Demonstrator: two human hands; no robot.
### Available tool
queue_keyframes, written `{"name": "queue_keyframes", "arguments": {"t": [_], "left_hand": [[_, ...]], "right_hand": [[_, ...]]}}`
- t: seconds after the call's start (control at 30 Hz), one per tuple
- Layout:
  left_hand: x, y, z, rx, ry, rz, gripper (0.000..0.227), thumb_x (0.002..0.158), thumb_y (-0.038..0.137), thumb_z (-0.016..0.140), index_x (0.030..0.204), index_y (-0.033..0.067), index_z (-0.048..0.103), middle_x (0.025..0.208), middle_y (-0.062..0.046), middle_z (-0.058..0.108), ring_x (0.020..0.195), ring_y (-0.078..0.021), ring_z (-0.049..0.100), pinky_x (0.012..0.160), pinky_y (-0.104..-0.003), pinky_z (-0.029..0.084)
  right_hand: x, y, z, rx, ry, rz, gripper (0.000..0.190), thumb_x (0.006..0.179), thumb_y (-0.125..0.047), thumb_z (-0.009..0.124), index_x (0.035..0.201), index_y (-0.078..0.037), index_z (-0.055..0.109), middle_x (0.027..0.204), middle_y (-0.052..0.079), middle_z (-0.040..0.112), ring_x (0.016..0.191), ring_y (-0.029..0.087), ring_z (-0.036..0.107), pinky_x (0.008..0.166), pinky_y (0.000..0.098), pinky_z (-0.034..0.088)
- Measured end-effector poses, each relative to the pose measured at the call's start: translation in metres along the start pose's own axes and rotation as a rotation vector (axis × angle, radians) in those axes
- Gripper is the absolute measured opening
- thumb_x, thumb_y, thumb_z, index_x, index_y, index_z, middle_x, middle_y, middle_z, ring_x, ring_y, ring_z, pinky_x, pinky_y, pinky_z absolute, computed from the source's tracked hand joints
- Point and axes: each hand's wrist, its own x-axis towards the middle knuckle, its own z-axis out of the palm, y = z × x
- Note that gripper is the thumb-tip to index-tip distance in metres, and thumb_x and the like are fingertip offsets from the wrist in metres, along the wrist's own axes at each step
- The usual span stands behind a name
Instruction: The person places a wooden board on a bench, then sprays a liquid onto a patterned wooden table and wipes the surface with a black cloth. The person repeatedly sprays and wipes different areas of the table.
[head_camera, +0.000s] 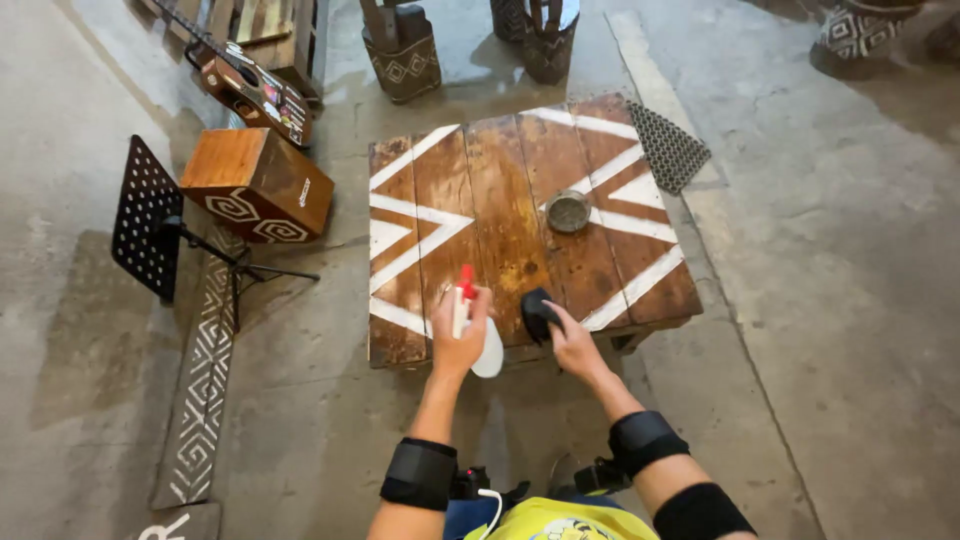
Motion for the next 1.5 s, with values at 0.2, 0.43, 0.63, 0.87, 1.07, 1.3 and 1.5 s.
{"name": "queue_keyframes", "arguments": {"t": [0.2,0.43,0.63,0.87,1.07,1.3,1.5], "left_hand": [[-0.019,-0.016,0.044,0.126,-0.197,0.018,0.021,0.092,0.023,0.077,0.093,0.0045,0.068,0.072,-0.004,0.067,0.063,-0.0118,0.061,0.058,-0.031,0.051],[-0.021,-0.033,0.093,0.290,-0.231,-0.080,0.036,0.086,0.037,0.081,0.089,0.0058,0.064,0.070,-0.009,0.066,0.061,-0.0199,0.062,0.059,-0.037,0.051],[-0.033,-0.062,0.123,0.317,-0.271,-0.064,0.046,0.081,0.044,0.086,0.088,0.0049,0.063,0.074,-0.012,0.066,0.066,-0.0262,0.062,0.062,-0.041,0.051],[-0.036,-0.080,0.154,0.421,-0.235,-0.188,0.053,0.075,0.050,0.088,0.088,0.0040,0.064,0.078,-0.016,0.069,0.070,-0.0343,0.067,0.065,-0.043,0.053],[-0.054,-0.095,0.196,0.491,-0.179,-0.177,0.056,0.073,0.052,0.087,0.084,0.0025,0.065,0.079,-0.019,0.071,0.072,-0.0354,0.069,0.065,-0.044,0.054],[-0.069,-0.105,0.215,0.537,-0.072,-0.269,0.053,0.076,0.053,0.087,0.081,0.0035,0.069,0.076,-0.017,0.070,0.069,-0.0319,0.069,0.066,-0.042,0.054],[-0.074,-0.128,0.206,0.423,-0.093,-0.288,0.052,0.073,0.051,0.087,0.090,0.0060,0.067,0.080,-0.008,0.072,0.072,-0.0192,0.070,0.069,-0.036,0.056]], "right_hand": [[0.013,0.025,-0.044,-0.026,0.210,0.113,0.038,0.102,-0.014,0.053,0.139,-0.006,0.057,0.131,0.021,0.069,0.127,0.031,0.065,0.105,0.0363,0.048],[0.019,0.015,-0.066,-0.057,0.296,0.287,0.043,0.100,-0.018,0.051,0.142,-0.008,0.057,0.134,0.020,0.066,0.127,0.032,0.063,0.105,0.0388,0.046],[0.022,0.029,-0.087,-0.144,0.413,0.343,0.042,0.102,-0.020,0.052,0.143,-0.010,0.059,0.131,0.022,0.067,0.126,0.036,0.063,0.105,0.0410,0.048],[0.042,0.042,-0.117,-0.137,0.356,0.225,0.041,0.101,-0.020,0.053,0.140,-0.007,0.060,0.132,0.022,0.067,0.126,0.038,0.062,0.104,0.0425,0.048],[0.043,0.039,-0.158,-0.123,0.292,0.220,0.041,0.103,-0.022,0.052,0.141,-0.008,0.059,0.132,0.022,0.067,0.128,0.037,0.062,0.105,0.0418,0.048],[0.037,0.044,-0.197,-0.124,0.262,0.140,0.040,0.104,-0.021,0.053,0.141,-0.006,0.059,0.135,0.023,0.065,0.127,0.039,0.060,0.103,0.0423,0.047],[0.035,0.048,-0.204,-0.070,0.250,0.121,0.041,0.103,-0.020,0.053,0.141,-0.007,0.060,0.132,0.022,0.067,0.127,0.037,0.063,0.104,0.0416,0.048]]}}
